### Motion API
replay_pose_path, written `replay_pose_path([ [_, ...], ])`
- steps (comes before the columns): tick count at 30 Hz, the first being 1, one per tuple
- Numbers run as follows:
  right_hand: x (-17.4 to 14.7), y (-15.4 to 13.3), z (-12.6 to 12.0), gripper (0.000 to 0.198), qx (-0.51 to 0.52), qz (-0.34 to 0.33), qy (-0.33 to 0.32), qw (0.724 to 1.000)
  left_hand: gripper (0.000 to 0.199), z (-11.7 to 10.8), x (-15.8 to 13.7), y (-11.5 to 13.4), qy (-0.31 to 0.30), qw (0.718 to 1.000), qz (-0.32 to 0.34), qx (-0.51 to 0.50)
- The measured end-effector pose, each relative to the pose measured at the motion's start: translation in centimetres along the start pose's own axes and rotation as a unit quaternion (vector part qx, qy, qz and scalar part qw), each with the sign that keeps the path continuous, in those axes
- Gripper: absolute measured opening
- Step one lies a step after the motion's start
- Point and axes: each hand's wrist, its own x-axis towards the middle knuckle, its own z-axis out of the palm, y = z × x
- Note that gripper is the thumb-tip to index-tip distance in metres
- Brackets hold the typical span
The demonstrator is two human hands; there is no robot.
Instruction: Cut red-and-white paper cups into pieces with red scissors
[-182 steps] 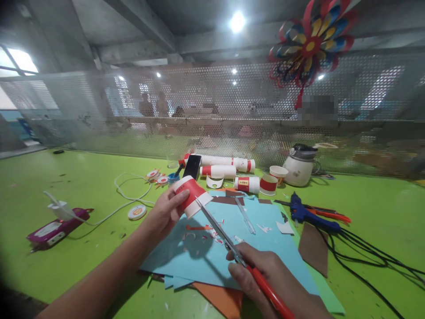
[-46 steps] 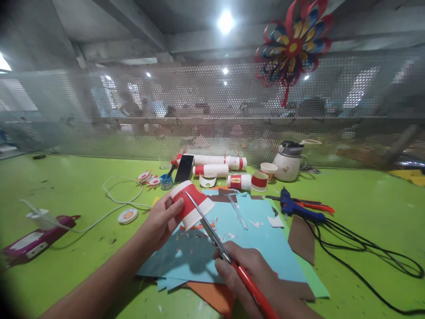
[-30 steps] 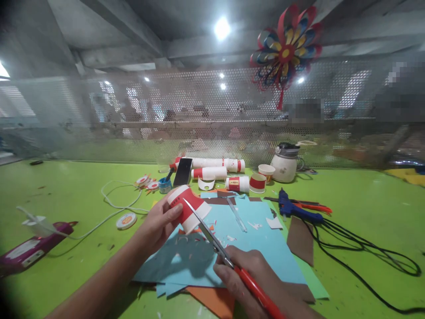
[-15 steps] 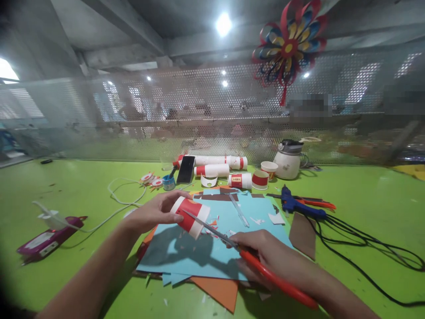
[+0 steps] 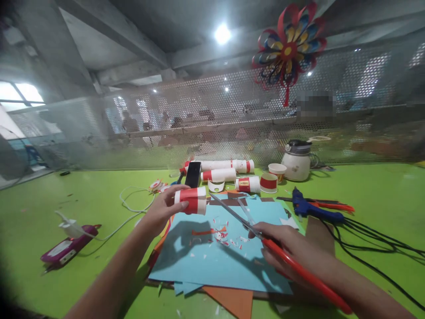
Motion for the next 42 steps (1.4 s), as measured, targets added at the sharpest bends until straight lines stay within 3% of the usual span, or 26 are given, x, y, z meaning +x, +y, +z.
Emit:
replay_pose_path([
  [3,-0.1,-1.2,1.2,0.023,-0.014,0.003,-0.031,0.999,0.038,0.6,-0.1,-0.4,0.033,0.999,0.014,0.029],
  [7,-0.3,-2.7,2.6,0.033,-0.064,0.060,-0.054,0.995,0.038,1.7,-0.3,-1.7,0.047,0.996,0.051,0.049],
  [10,-0.7,-3.0,3.2,0.044,-0.124,0.079,-0.030,0.989,0.038,2.7,-0.7,-2.5,0.064,0.992,0.082,0.074],
  [18,-1.2,-2.7,3.7,0.048,-0.226,0.019,0.018,0.974,0.033,3.1,-0.8,-2.6,0.116,0.973,0.108,0.166],
  [30,-1.0,-2.6,4.1,0.046,-0.173,0.096,-0.048,0.979,0.036,3.3,-1.0,-2.2,0.126,0.956,0.102,0.243],
  [38,-0.9,-2.4,4.0,0.043,-0.161,0.063,-0.024,0.985,0.038,3.8,-1.2,-2.6,0.098,0.949,0.142,0.265],
  [42,-0.8,-2.1,3.8,0.041,-0.164,0.032,-0.021,0.986,0.058,4.0,-1.4,-3.1,0.089,0.963,0.148,0.207],
])
